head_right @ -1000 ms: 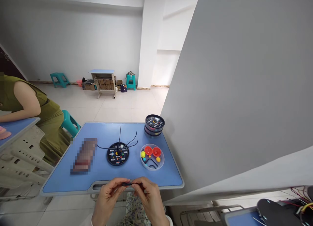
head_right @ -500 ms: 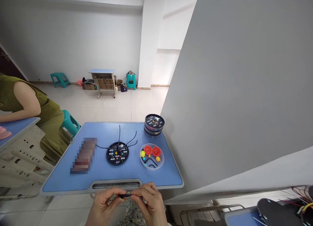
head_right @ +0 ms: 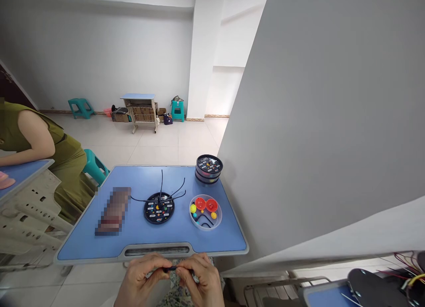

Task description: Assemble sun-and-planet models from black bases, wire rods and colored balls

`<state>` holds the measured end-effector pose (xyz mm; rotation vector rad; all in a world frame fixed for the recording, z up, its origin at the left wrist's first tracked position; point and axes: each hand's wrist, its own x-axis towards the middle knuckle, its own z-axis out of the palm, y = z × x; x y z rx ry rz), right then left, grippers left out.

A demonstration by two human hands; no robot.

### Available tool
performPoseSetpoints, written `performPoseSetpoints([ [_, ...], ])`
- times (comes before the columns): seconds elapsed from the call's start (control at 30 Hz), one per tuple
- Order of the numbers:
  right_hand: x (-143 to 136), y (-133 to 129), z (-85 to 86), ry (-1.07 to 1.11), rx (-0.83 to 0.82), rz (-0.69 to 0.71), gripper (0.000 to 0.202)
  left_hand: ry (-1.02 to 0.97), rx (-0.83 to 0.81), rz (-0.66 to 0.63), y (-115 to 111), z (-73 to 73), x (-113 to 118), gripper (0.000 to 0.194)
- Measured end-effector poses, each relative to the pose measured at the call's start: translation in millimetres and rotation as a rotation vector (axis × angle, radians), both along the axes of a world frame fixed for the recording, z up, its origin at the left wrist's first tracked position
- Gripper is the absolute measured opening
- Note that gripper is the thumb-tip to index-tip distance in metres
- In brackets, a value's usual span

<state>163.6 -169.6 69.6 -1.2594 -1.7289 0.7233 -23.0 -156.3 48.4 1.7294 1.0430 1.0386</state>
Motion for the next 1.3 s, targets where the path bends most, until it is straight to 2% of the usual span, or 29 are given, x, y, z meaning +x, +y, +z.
performPoseSetpoints([
  [0.1, -3.2, 4.0, -3.7, 0.043, -0.101, -0.027, 0.03, 0.009, 0.031, 0.026, 3.9, -5.1, 0.9, 0.02],
  [0.3, -6.8, 12.2, -15.8, 0.352, -0.271, -0.051, 0.037, -0.084, -0.08, 0.147, 9.4, -16.4, 5.0, 0.018],
  [0.4, -6.3, 14.0, -19.9, 0.441, -0.294, -0.087, 0.039, -0.106, -0.107, 0.164, 8.8, -17.9, 6.7, 0.019],
  [0.53, -8.6, 18.7, -24.9, 0.431, -0.267, -0.114, 0.034, -0.111, -0.152, 0.216, 10.7, -15.2, 7.3, 0.024],
  [0.63, -13.0, 24.7, -29.6, 0.455, -0.251, -0.118, 0.035, -0.069, -0.126, 0.249, 21.0, -8.9, 2.9, 0.023],
  [0.7, -16.4, 29.1, -32.5, 0.493, -0.237, -0.104, 0.039, -0.044, -0.056, 0.332, 34.3, -4.1, -2.6, 0.024],
  [0.77, -19.8, 33.3, -34.1, 0.501, -0.211, -0.088, 0.043, -0.054, 0.014, 0.472, 52.3, -0.5, -8.2, 0.026],
  [0.83, -23.6, 37.5, -33.7, 0.451, -0.167, -0.079, 0.04, -0.087, 0.042, 0.586, 73.1, 0.6, -11.9, 0.03],
  [0.93, -30.5, 45.6, -29.8, 0.278, -0.07, -0.057, 0.032, -0.101, 0.046, 0.647, 102.4, -1.6, -12.1, 0.036],
  [1.03, -37.8, 58.1, -25.4, 0.077, 0.086, -0.026, 0.034, -0.095, 0.044, 0.693, 122.2, -5.4, -7.9, 0.033],
  [1.17, -45.7, 78.8, -24.1, -0.095, 0.258, 0.015, 0.045, -0.094, 0.032, 0.707, 132.4, -8.8, -3.2, 0.025],
  [1.3, -51.3, 96.6, -26.4, -0.155, 0.301, 0.032, 0.052, -0.103, 0.013, 0.695, 133.1, -10.0, -2.5, 0.021],
])
